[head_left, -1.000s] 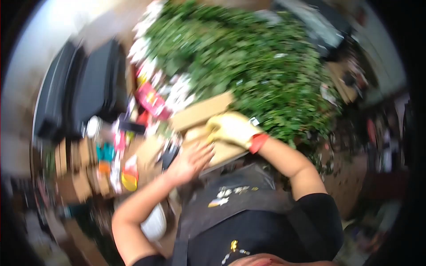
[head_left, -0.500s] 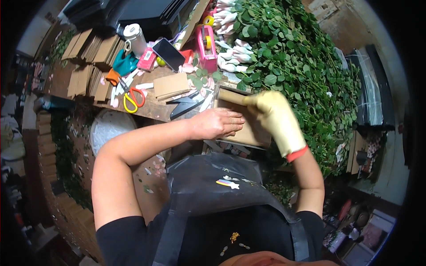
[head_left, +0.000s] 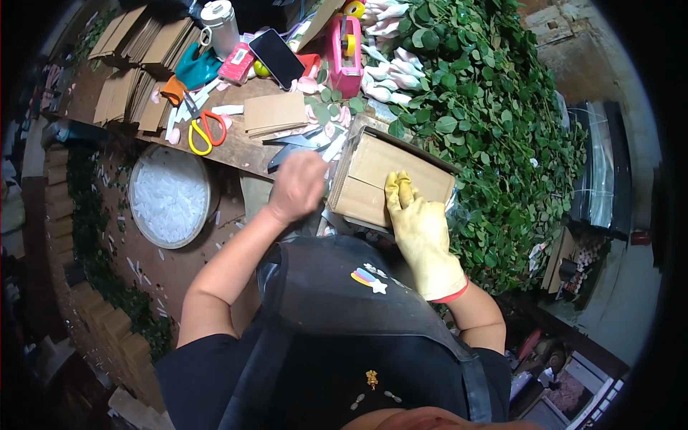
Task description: The person folds corrugated cardboard to form protective sleeves and places small bunches of pink roses inside, layering them with green leaves before securing the packages.
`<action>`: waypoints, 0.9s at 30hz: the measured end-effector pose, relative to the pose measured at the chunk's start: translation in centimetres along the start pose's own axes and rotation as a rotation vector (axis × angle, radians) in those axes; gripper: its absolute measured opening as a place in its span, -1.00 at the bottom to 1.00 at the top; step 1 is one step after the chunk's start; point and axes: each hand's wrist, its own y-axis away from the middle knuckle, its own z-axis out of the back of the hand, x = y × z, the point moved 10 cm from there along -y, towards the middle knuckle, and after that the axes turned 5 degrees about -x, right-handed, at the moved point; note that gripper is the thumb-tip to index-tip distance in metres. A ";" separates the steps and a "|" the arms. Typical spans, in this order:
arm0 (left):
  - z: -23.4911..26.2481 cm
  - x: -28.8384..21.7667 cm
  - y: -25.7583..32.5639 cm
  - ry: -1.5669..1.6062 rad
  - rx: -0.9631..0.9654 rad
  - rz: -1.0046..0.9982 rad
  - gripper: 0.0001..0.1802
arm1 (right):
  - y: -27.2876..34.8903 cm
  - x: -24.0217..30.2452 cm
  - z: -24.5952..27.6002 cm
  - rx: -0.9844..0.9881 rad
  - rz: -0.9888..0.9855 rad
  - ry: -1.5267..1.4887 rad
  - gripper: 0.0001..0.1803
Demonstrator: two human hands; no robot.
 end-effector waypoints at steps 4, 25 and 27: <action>-1.8 7.6 2.3 -0.488 0.221 0.226 -0.26 | 0.0 -0.2 -0.2 0.095 -0.036 -0.043 -0.28; -1.9 2.1 0.0 0.326 0.909 0.774 -0.36 | -0.3 -0.3 -0.5 0.134 -0.036 0.135 -0.18; -2.1 2.3 0.2 0.021 0.970 0.683 -0.39 | -0.3 -0.3 -0.5 0.132 -0.036 0.134 -0.18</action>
